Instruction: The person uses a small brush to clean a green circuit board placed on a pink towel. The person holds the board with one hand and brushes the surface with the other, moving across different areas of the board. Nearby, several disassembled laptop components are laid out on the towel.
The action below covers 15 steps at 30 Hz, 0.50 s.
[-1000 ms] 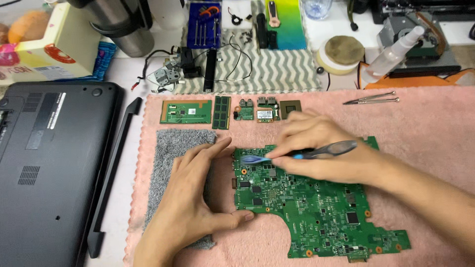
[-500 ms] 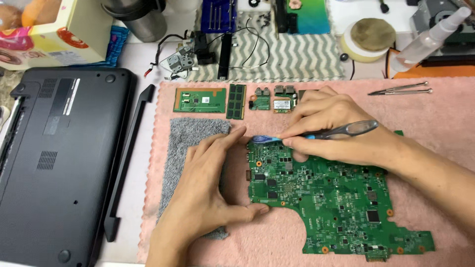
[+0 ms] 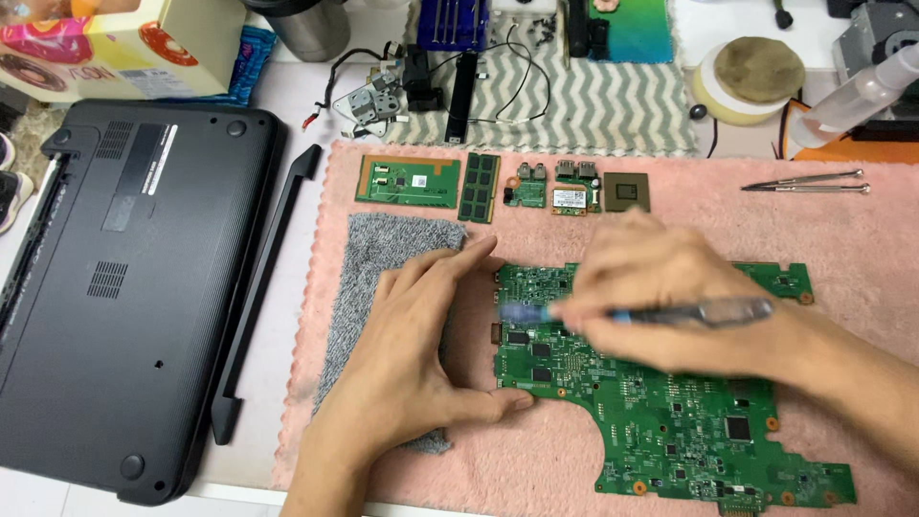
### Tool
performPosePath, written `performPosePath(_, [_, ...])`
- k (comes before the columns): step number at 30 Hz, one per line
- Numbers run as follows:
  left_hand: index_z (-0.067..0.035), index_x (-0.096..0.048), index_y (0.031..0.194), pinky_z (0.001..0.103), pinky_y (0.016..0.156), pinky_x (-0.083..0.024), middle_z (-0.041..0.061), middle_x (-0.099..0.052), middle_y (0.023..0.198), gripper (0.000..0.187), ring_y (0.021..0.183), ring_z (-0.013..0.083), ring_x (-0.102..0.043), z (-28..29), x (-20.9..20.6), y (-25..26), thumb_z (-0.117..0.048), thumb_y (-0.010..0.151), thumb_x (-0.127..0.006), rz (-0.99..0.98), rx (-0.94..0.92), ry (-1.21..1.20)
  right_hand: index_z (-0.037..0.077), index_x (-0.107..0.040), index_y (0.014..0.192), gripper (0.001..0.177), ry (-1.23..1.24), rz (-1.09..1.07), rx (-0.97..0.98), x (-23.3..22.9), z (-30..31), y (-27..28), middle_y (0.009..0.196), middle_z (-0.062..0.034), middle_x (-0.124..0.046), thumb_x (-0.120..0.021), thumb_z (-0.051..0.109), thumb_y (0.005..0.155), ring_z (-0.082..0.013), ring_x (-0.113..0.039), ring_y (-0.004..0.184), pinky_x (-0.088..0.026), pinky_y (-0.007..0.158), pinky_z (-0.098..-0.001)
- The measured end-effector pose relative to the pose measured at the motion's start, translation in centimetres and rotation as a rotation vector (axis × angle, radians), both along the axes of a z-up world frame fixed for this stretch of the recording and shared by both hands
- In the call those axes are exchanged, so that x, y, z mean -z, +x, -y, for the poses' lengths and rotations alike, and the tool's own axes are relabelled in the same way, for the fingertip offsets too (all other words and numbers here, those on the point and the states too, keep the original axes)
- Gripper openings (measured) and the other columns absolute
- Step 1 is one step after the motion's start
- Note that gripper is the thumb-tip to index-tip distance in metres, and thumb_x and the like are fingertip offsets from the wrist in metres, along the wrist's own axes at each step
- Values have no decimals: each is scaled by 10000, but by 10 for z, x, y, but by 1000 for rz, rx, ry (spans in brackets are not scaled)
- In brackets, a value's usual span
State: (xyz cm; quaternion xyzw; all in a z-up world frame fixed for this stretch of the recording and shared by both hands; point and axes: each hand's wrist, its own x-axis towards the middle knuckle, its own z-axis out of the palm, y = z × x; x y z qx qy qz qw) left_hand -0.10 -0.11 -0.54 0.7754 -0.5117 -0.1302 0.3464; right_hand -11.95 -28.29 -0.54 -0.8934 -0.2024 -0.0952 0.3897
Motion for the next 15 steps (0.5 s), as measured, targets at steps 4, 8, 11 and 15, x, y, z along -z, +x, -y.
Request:
performPosePath(4, [-87, -393, 1755, 483, 1214, -368, 133, -659, 1635, 1353, 1505, 341, -550, -1, -3, -1, -605, 663, -1003, -33, 0, 3, 242, -945, 1100, 185, -73, -72, -2, -8, 11, 0, 849, 67, -926, -862, 268, 937, -82, -708, 843, -436, 900, -320])
performPosePath(8, [-95, -396, 1754, 497, 1177, -385, 118, -662, 1641, 1343, 1503, 335, -555, 1, -2, 0, -637, 675, -986, -10, 2, 6, 185, -933, 1044, 128, -63, 41, 40, -6, 4, 6, 846, 40, -853, -866, 159, 938, -123, -646, 824, -412, 865, -350])
performPosePath(11, [-93, -396, 1752, 494, 1190, -380, 135, -655, 1640, 1350, 1502, 343, -555, 0, -1, 0, -639, 671, -992, -19, -3, 8, 179, -927, 1050, 130, -4, -4, -25, 0, 2, 3, 775, 23, -869, -856, 168, 942, -111, -635, 790, -449, 885, -320])
performPosePath(15, [-98, -413, 1741, 492, 1165, -396, 92, -675, 1638, 1320, 1502, 327, -568, 0, -1, -1, -609, 676, -1000, -4, -1, -6, 213, -961, 1027, 140, -91, -31, 155, -9, 4, 10, 867, 52, -882, -882, 244, 915, -145, -660, 906, -379, 953, -430])
